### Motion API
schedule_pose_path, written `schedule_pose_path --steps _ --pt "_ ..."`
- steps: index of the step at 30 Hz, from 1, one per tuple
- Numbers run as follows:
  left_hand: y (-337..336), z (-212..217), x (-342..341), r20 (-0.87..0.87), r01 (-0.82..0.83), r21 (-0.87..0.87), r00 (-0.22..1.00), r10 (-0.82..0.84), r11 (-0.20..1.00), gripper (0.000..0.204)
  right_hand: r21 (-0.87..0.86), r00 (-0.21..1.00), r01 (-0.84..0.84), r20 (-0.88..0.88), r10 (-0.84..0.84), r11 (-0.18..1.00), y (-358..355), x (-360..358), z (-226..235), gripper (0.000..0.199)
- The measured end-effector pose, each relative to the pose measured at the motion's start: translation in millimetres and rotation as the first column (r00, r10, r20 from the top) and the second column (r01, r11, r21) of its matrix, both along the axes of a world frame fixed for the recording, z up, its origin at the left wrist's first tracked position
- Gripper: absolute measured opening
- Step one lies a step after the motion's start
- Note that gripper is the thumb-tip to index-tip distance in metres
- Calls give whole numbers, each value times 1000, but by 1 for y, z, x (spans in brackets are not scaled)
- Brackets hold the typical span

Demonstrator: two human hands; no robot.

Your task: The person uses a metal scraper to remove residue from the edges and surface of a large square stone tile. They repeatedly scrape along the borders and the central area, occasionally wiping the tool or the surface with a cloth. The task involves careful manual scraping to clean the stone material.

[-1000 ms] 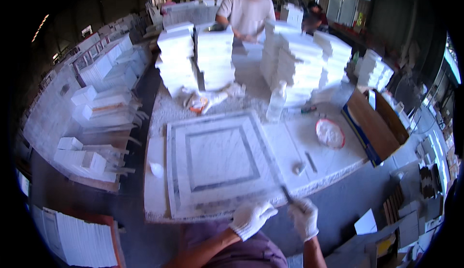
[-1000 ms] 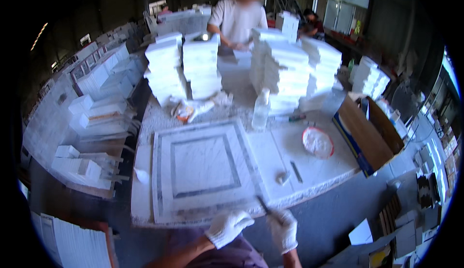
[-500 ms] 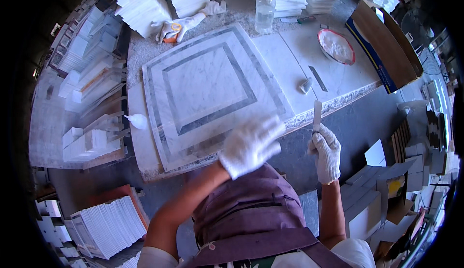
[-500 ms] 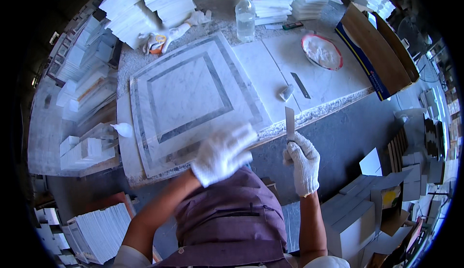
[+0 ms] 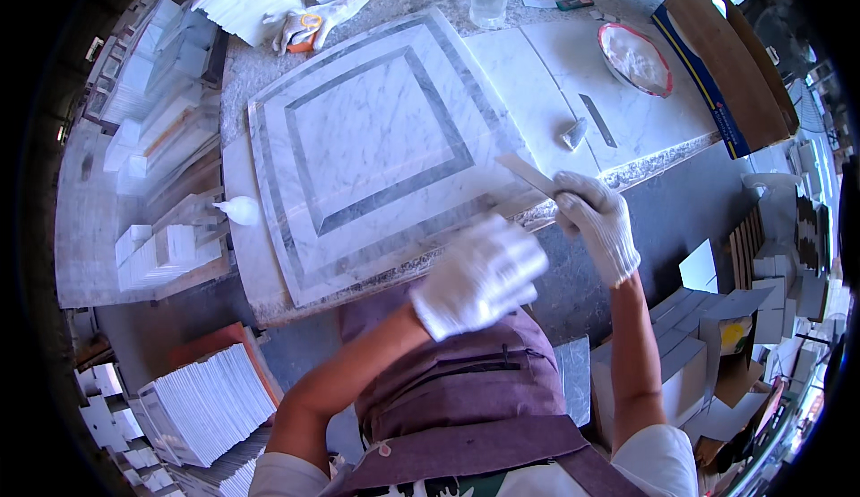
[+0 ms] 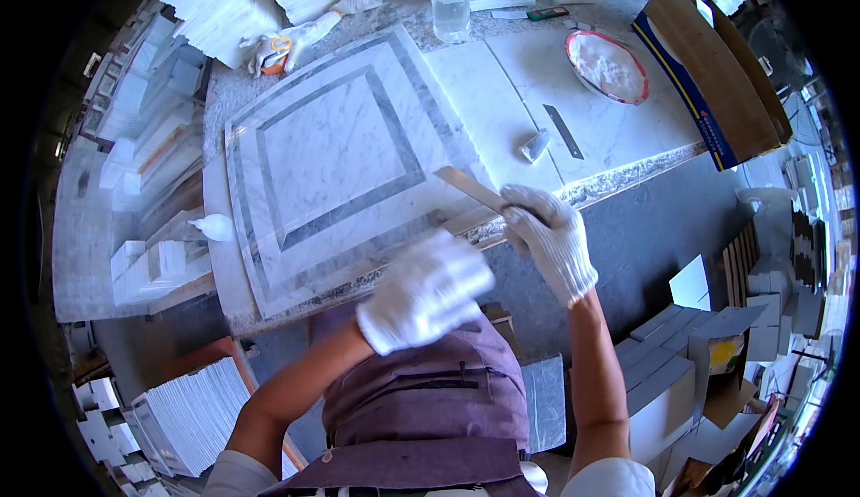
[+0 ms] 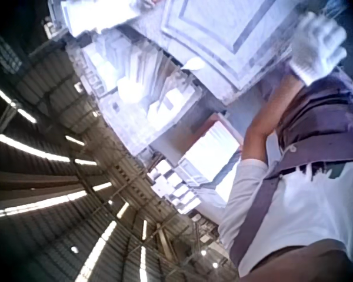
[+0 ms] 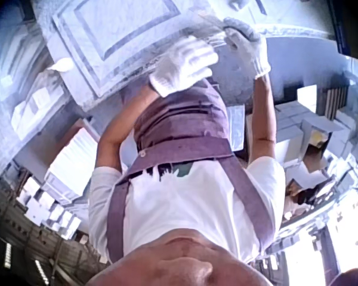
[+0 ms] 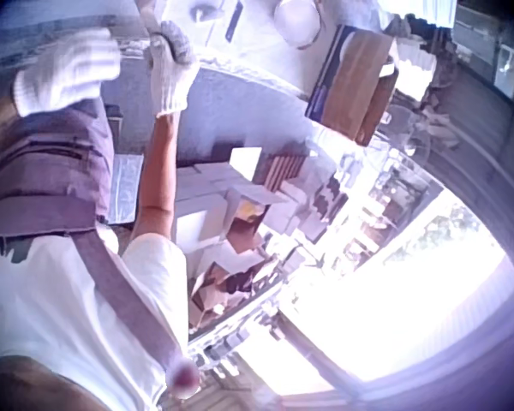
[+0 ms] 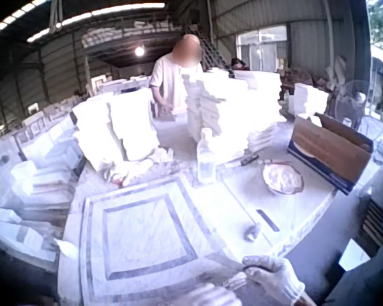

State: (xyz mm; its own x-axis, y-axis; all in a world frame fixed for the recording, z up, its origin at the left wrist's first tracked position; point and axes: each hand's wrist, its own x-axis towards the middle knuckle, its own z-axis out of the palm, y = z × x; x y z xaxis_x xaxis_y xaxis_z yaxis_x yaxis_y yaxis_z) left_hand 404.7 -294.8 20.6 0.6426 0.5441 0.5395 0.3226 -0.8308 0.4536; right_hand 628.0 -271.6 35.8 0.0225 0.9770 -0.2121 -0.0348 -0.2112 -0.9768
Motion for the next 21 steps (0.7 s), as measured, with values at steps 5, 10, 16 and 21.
schedule_pose_path --steps 5,10,16,21 --pt "42 -7 -37 104 -574 -40 812 575 818 51 14 930 -233 297 218 972 46 -12 0 24" --pt "62 -2 -39 42 -510 -487 797 602 709 52 -33 872 -354 349 342 935 64 -20 -2 23" --pt "72 0 -30 -136 -514 -432 849 510 741 26 -11 822 -410 428 375 912 74 -17 -8 23" --pt "72 5 -21 -270 -583 -341 812 518 737 19 -11 733 -476 547 404 879 85 -13 -10 22"
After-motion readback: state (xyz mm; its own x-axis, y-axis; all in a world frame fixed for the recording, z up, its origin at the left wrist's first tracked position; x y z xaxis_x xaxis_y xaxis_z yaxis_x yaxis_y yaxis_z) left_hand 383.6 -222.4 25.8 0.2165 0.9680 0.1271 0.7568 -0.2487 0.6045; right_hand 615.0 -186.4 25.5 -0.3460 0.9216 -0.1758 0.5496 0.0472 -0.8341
